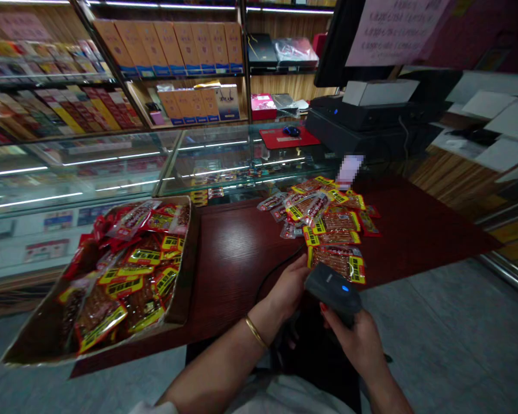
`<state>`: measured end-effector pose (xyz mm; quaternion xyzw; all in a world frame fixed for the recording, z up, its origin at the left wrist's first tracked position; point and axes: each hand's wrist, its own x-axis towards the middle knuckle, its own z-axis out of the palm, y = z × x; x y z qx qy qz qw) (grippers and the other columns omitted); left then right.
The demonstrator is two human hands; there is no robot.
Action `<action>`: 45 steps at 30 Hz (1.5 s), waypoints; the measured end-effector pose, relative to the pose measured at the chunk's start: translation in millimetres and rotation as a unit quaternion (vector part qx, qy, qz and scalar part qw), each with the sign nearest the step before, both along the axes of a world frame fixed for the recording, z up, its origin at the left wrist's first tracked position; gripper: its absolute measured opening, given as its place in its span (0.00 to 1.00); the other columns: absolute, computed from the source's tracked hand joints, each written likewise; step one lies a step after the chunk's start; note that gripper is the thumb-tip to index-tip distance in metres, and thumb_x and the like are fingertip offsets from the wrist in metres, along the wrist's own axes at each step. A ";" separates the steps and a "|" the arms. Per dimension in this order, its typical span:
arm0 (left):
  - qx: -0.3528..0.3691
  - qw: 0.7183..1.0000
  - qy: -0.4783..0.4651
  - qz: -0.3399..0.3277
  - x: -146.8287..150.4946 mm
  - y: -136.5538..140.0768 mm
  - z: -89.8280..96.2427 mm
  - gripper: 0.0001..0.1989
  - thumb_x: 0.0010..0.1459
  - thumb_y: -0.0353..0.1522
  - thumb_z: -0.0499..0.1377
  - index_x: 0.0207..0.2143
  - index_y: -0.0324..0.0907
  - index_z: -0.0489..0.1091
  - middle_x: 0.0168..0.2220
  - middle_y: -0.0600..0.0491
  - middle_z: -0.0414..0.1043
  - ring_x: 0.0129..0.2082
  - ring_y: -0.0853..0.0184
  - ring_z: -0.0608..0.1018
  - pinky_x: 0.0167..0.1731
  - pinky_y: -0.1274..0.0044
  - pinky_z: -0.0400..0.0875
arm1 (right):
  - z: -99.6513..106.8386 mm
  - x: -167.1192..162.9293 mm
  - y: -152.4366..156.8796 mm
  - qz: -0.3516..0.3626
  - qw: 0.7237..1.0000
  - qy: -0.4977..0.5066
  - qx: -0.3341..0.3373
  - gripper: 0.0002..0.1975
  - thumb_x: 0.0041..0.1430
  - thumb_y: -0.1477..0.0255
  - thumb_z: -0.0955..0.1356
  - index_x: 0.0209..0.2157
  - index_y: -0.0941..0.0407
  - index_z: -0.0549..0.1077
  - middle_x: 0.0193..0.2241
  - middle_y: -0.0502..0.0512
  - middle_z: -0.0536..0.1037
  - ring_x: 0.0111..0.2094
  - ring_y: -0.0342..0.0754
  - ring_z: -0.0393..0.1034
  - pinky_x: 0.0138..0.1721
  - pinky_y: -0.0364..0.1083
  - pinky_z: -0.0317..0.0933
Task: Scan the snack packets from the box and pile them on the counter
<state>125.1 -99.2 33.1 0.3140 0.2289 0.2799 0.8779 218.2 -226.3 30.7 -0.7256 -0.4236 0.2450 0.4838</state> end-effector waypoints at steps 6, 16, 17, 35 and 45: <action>0.222 0.932 0.262 0.113 -88.6 -9.8 38.2 0.26 0.55 0.30 0.65 0.58 0.44 0.76 0.59 0.46 0.77 0.61 0.55 0.76 0.62 0.66 0.68 | -22.6 8.8 -2.7 0.003 0.999 -0.029 -0.046 0.24 0.49 0.45 0.73 0.26 0.53 0.84 0.23 0.58 0.85 0.24 0.57 0.82 0.25 0.46 0.73; 0.460 0.514 0.687 0.227 -298.4 20.3 97.0 0.15 0.65 0.36 0.58 0.50 0.43 0.80 0.49 0.45 0.83 0.51 0.53 0.82 0.55 0.64 0.73 | -2.7 -40.8 37.9 0.130 0.991 -0.013 -0.006 0.19 0.50 0.50 0.74 0.25 0.52 0.84 0.24 0.57 0.86 0.25 0.57 0.82 0.31 0.47 0.77; 0.466 0.484 0.721 0.171 -304.6 26.0 93.2 0.15 0.66 0.35 0.57 0.49 0.43 0.80 0.49 0.44 0.83 0.51 0.52 0.81 0.55 0.63 0.73 | 1.0 -45.6 40.7 0.137 0.990 -0.016 0.001 0.18 0.50 0.50 0.74 0.25 0.51 0.84 0.24 0.57 0.86 0.25 0.57 0.82 0.33 0.48 0.77; 0.493 0.473 0.673 0.283 -307.6 25.0 86.2 0.14 0.62 0.35 0.58 0.45 0.46 0.82 0.45 0.47 0.82 0.47 0.54 0.81 0.54 0.64 0.73 | -7.5 -38.7 35.0 0.164 0.986 -0.015 -0.020 0.17 0.55 0.53 0.73 0.23 0.52 0.81 0.22 0.54 0.85 0.21 0.53 0.80 0.21 0.43 0.70; 0.163 0.800 0.231 0.529 -232.9 9.6 108.2 0.15 0.53 0.37 0.69 0.41 0.43 0.72 0.43 0.52 0.80 0.43 0.61 0.82 0.40 0.69 0.84 | -9.9 -33.3 32.0 0.116 0.993 -0.008 -0.009 0.18 0.53 0.53 0.74 0.23 0.53 0.82 0.23 0.55 0.85 0.24 0.54 0.81 0.25 0.44 0.73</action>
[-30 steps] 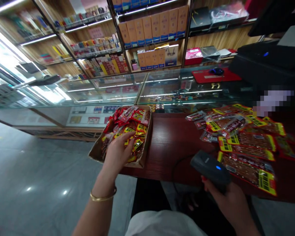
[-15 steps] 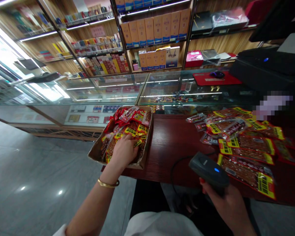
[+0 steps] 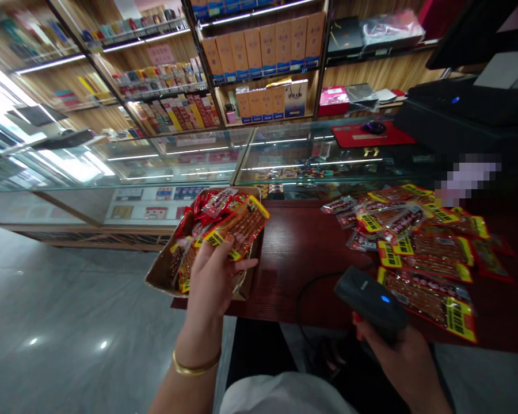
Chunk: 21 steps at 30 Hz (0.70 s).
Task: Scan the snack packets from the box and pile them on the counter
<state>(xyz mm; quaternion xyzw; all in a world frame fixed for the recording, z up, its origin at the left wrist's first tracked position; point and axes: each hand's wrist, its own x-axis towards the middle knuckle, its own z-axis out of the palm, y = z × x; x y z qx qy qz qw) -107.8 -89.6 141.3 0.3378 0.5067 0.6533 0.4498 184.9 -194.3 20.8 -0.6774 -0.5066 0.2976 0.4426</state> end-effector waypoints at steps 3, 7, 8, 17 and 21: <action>-0.064 0.986 -0.118 -0.098 33.2 -1.0 -24.6 0.13 0.53 0.35 0.68 0.40 0.42 0.73 0.47 0.50 0.80 0.50 0.57 0.81 0.45 0.63 0.84 | 4.8 2.7 0.6 0.010 1.000 0.007 -0.013 0.17 0.53 0.54 0.74 0.22 0.53 0.81 0.21 0.54 0.84 0.23 0.54 0.80 0.25 0.45 0.74; -0.105 0.954 -0.212 -0.181 68.0 2.2 -72.1 0.15 0.56 0.33 0.66 0.46 0.43 0.74 0.52 0.48 0.79 0.55 0.56 0.79 0.54 0.58 0.78 | 8.6 0.9 -1.0 -0.012 1.000 0.012 -0.012 0.17 0.53 0.54 0.74 0.24 0.53 0.82 0.22 0.54 0.84 0.24 0.55 0.80 0.27 0.46 0.74; -0.111 0.948 -0.231 -0.189 73.1 4.7 -83.5 0.15 0.55 0.32 0.65 0.46 0.42 0.75 0.51 0.48 0.80 0.54 0.56 0.80 0.56 0.57 0.77 | 8.1 0.3 -1.9 -0.018 1.000 0.020 -0.013 0.17 0.52 0.53 0.74 0.25 0.53 0.83 0.22 0.55 0.84 0.24 0.55 0.80 0.27 0.46 0.74; -0.052 0.973 -0.130 -0.181 76.0 23.2 -137.9 0.14 0.52 0.32 0.67 0.43 0.43 0.77 0.52 0.47 0.80 0.55 0.56 0.79 0.62 0.55 0.68 | -9.7 6.1 -8.1 -0.030 0.997 0.063 -0.029 0.18 0.53 0.54 0.76 0.29 0.55 0.83 0.27 0.58 0.86 0.28 0.55 0.82 0.31 0.46 0.75; 0.049 0.983 0.104 -0.145 76.3 19.5 -147.4 0.06 0.54 0.29 0.63 0.34 0.43 0.81 0.64 0.43 0.71 0.67 0.54 0.69 0.68 0.60 0.60 | -12.9 8.2 -7.3 -0.031 0.997 0.065 -0.032 0.19 0.54 0.53 0.76 0.31 0.56 0.84 0.28 0.58 0.86 0.28 0.54 0.81 0.31 0.46 0.75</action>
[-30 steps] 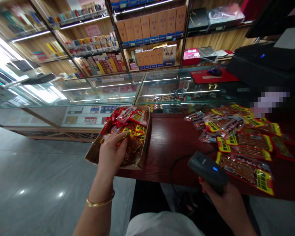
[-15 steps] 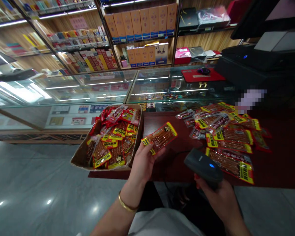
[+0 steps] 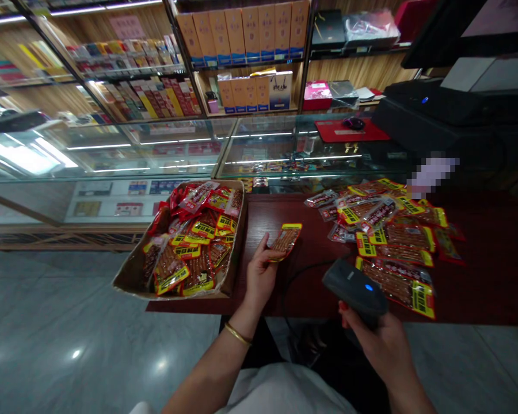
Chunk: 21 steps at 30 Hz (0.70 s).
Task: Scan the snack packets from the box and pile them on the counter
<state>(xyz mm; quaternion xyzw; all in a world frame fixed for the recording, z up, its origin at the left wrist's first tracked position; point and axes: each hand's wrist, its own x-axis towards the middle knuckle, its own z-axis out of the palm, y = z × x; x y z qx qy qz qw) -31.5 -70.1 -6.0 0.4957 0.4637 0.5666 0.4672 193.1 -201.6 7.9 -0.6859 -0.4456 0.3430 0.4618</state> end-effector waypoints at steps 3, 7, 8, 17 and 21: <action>0.016 0.999 0.049 0.010 1.4 -1.6 -3.5 0.11 0.54 0.27 0.59 0.31 0.44 0.82 0.65 0.44 0.70 0.66 0.55 0.71 0.65 0.62 0.65 | -1.7 0.8 0.9 0.001 1.000 -0.001 0.002 0.19 0.54 0.53 0.76 0.30 0.56 0.83 0.28 0.58 0.86 0.28 0.54 0.81 0.30 0.46 0.75; 0.001 0.999 0.052 0.003 -0.1 -0.9 -1.0 0.15 0.49 0.24 0.57 0.31 0.45 0.83 0.58 0.46 0.77 0.58 0.57 0.77 0.61 0.62 0.69 | -3.6 0.0 2.1 0.011 1.000 0.008 0.003 0.19 0.54 0.54 0.76 0.31 0.56 0.84 0.27 0.59 0.86 0.27 0.54 0.81 0.29 0.46 0.74; 0.000 0.998 0.062 -0.006 -1.4 -0.8 1.0 0.16 0.49 0.23 0.57 0.32 0.45 0.83 0.57 0.47 0.77 0.58 0.57 0.77 0.62 0.62 0.69 | -3.4 -0.6 2.4 0.010 1.000 0.006 0.003 0.19 0.54 0.53 0.76 0.31 0.56 0.84 0.27 0.59 0.86 0.27 0.54 0.81 0.29 0.46 0.74; -0.037 0.999 0.002 0.019 -0.9 0.3 7.6 0.26 0.51 0.28 0.66 0.55 0.44 0.76 0.51 0.46 0.80 0.52 0.59 0.81 0.57 0.67 0.72 | 9.4 -6.6 9.6 0.008 1.000 -0.017 -0.004 0.16 0.52 0.54 0.75 0.29 0.54 0.83 0.26 0.56 0.85 0.26 0.54 0.80 0.29 0.47 0.73; -0.080 0.992 -0.087 0.039 -0.3 2.2 4.4 0.30 0.55 0.31 0.66 0.61 0.44 0.71 0.50 0.47 0.81 0.46 0.63 0.83 0.51 0.70 0.76 | 9.2 -2.8 14.3 -0.001 0.999 -0.028 -0.027 0.16 0.51 0.54 0.75 0.29 0.54 0.82 0.23 0.54 0.84 0.25 0.54 0.79 0.28 0.47 0.71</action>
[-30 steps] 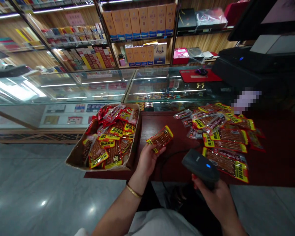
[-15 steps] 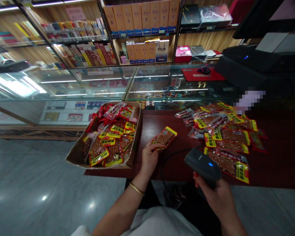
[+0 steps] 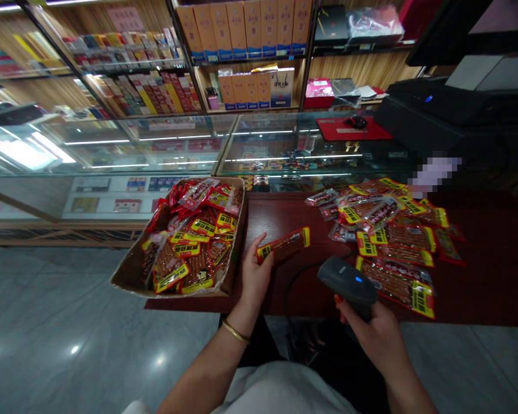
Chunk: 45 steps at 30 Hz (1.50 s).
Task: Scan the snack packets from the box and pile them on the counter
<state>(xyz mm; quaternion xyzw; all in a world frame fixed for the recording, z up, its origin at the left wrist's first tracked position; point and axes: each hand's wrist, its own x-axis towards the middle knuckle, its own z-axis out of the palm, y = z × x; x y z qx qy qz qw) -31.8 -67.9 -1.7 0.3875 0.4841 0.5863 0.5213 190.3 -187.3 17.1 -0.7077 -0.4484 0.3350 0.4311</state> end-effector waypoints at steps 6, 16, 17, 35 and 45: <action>-0.005 1.000 -0.010 0.018 -2.4 2.5 -0.6 0.17 0.57 0.35 0.65 0.49 0.42 0.80 0.49 0.47 0.83 0.50 0.60 0.82 0.57 0.67 0.72 | 1.6 3.1 2.3 -0.005 1.000 -0.011 -0.009 0.18 0.53 0.53 0.74 0.30 0.54 0.82 0.24 0.55 0.84 0.26 0.54 0.79 0.29 0.47 0.71; 0.005 1.000 -0.003 0.029 -0.6 1.9 2.0 0.15 0.58 0.33 0.63 0.47 0.41 0.81 0.51 0.46 0.82 0.53 0.59 0.80 0.60 0.65 0.70 | 4.2 0.6 4.5 -0.002 0.999 -0.052 -0.010 0.20 0.54 0.51 0.73 0.28 0.54 0.81 0.21 0.54 0.82 0.23 0.54 0.78 0.27 0.47 0.70; 0.003 1.000 -0.002 0.029 -0.4 2.1 2.3 0.15 0.58 0.33 0.63 0.46 0.41 0.81 0.51 0.46 0.82 0.53 0.59 0.80 0.60 0.65 0.70 | 4.1 0.7 4.6 0.000 0.999 -0.053 -0.008 0.20 0.54 0.50 0.72 0.28 0.54 0.81 0.21 0.54 0.83 0.23 0.54 0.78 0.28 0.48 0.70; -0.057 0.972 -0.223 -0.045 77.7 43.3 41.9 0.20 0.51 0.30 0.69 0.48 0.41 0.76 0.41 0.50 0.82 0.39 0.64 0.83 0.46 0.72 0.76 | 3.3 18.0 -12.4 -0.069 0.997 0.014 0.028 0.19 0.53 0.52 0.73 0.25 0.54 0.79 0.19 0.53 0.80 0.22 0.52 0.75 0.25 0.47 0.68; -0.148 0.939 -0.209 -0.231 213.6 140.3 102.3 0.12 0.53 0.21 0.60 0.41 0.37 0.73 0.34 0.48 0.79 0.41 0.62 0.82 0.51 0.68 0.74 | 6.2 34.2 -22.6 -0.111 0.994 -0.012 0.001 0.22 0.50 0.48 0.73 0.24 0.54 0.81 0.22 0.58 0.84 0.22 0.55 0.78 0.24 0.47 0.69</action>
